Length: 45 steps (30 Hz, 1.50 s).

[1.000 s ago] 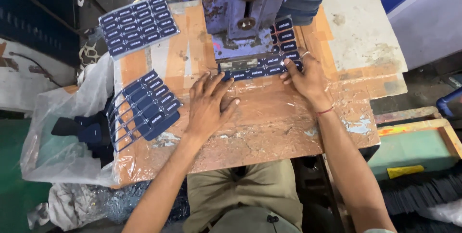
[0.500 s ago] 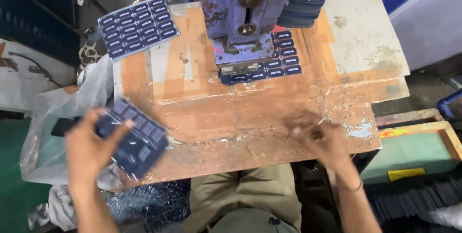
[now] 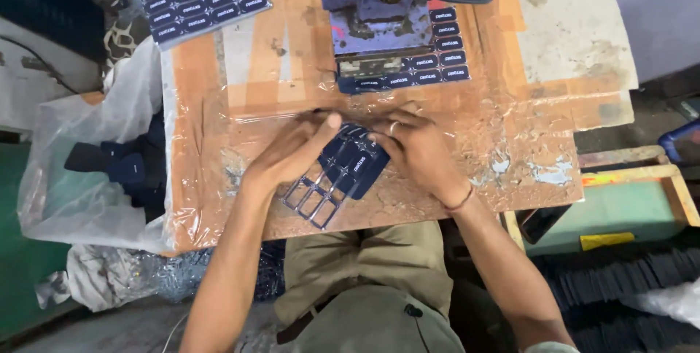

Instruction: The person repeatedly places a dark blue fabric piece under a press machine, aligns it with a metal grid, and operates the press to stamp a pattern onto the fabric. The stamped pieces are then moved to a stack on the right side of the table.

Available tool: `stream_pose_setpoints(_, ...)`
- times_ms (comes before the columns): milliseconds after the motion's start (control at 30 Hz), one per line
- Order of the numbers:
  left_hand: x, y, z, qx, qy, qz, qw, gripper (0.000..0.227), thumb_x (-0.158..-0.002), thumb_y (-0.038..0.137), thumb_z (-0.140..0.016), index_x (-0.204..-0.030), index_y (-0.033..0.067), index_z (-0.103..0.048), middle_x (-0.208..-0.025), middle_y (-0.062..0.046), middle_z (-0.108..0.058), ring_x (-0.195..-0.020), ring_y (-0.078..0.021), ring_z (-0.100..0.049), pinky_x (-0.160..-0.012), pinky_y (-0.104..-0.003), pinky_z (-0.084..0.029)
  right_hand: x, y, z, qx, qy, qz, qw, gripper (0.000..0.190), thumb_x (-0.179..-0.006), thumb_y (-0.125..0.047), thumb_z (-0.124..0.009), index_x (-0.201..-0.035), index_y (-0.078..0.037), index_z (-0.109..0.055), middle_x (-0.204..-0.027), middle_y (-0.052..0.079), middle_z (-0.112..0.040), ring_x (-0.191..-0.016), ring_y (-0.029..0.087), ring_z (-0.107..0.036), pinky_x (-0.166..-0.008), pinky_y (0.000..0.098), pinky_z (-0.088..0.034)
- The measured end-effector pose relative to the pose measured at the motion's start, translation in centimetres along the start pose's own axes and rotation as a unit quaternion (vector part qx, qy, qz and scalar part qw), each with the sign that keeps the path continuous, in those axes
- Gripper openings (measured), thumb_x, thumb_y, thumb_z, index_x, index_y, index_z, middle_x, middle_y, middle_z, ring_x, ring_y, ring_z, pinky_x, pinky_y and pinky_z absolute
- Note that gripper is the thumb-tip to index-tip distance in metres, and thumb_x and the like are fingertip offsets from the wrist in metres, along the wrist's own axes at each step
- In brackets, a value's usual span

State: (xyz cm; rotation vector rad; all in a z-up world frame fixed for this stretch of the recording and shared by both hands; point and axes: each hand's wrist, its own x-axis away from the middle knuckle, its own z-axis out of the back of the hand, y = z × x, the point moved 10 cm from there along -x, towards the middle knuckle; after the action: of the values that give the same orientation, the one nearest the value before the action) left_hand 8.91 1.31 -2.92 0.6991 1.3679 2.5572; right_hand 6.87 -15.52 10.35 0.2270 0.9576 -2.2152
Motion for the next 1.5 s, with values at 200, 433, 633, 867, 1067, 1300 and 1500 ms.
stream_pose_setpoints(200,0.5,5.4,-0.3,-0.074,-0.034,-0.091,0.992,0.077,-0.105,0.061,-0.021,-0.119,0.0105,-0.077,-0.114,-0.015,-0.066,-0.114,-0.0347,-0.055,-0.110,-0.047,-0.038,9.2,-4.3,-3.0,-0.173,-0.265,-0.043,0.947,0.006,-0.093,-0.009,-0.073,-0.097,-0.006,-0.076,-0.092,0.012,-0.075,-0.082,0.029,-0.070,-0.076,0.0423,-0.055)
stream_pose_setpoints(433,3.2,11.0,-2.2,-0.172,0.159,-0.208,0.950,0.038,-0.100,0.043,-0.064,-0.119,0.0106,-0.071,-0.122,-0.013,-0.065,-0.124,-0.0330,-0.055,-0.105,-0.047,-0.043,14.0,5.6,8.6,-0.179,-0.008,-0.237,0.955,0.015,-0.088,0.003,-0.065,-0.098,-0.001,-0.074,-0.096,0.008,-0.079,-0.078,0.016,-0.076,-0.061,0.0255,-0.062)
stream_pose_setpoints(633,9.2,6.3,1.7,-0.173,0.262,-0.245,0.917,0.038,-0.084,0.024,-0.075,-0.121,0.0147,-0.070,-0.126,-0.008,-0.065,-0.120,-0.0324,-0.055,-0.100,-0.049,-0.041,19.4,17.3,12.0,-0.105,0.135,-0.433,0.885,0.026,-0.106,-0.006,-0.066,-0.131,0.002,-0.067,-0.086,0.015,-0.070,-0.067,0.013,-0.062,-0.056,0.0270,-0.047)
stream_pose_setpoints(867,12.9,2.9,12.8,-0.256,0.411,-0.069,0.872,0.040,-0.095,0.027,-0.076,-0.130,0.0116,-0.068,-0.129,-0.011,-0.070,-0.121,-0.0313,-0.064,-0.102,-0.045,-0.048,17.3,17.8,11.7,-0.146,0.190,-0.458,0.856,0.043,-0.097,-0.012,-0.073,-0.135,0.004,-0.064,-0.085,0.004,-0.071,-0.065,0.006,-0.063,-0.052,0.0221,-0.051)
stream_pose_setpoints(1067,-1.3,4.5,6.9,-0.011,0.300,-0.091,0.950,0.092,-0.083,0.039,-0.085,-0.152,0.0018,-0.037,-0.110,-0.012,-0.075,-0.084,-0.0211,-0.075,-0.079,-0.039,-0.060,16.6,17.8,11.7,-0.105,0.225,-0.402,0.881,0.039,-0.099,-0.010,-0.072,-0.133,0.006,-0.065,-0.084,0.005,-0.071,-0.064,0.006,-0.059,-0.050,0.0218,-0.046)
stream_pose_setpoints(1300,-8.6,5.3,4.3,0.001,0.289,-0.130,0.948,0.078,-0.073,0.023,-0.093,-0.137,0.0057,-0.051,-0.107,-0.012,-0.080,-0.093,-0.0275,-0.077,-0.084,-0.040,-0.062,16.7,18.0,12.2,-0.056,0.246,-0.391,0.885,0.034,-0.099,-0.009,-0.070,-0.131,0.003,-0.066,-0.084,0.006,-0.072,-0.064,0.005,-0.059,-0.049,0.0222,-0.047)
stream_pose_setpoints(1500,2.7,-0.2,9.4,0.044,0.335,-0.100,0.936,0.084,-0.078,0.016,-0.086,-0.150,-0.0019,-0.047,-0.133,-0.018,-0.068,-0.121,-0.0269,-0.065,-0.103,-0.036,-0.050,19.4,19.3,13.2,-0.073,0.228,-0.352,0.905,0.039,-0.097,-0.012,-0.070,-0.133,0.003,-0.064,-0.094,0.007,-0.077,-0.079,0.006,-0.068,-0.064,0.0225,-0.053)
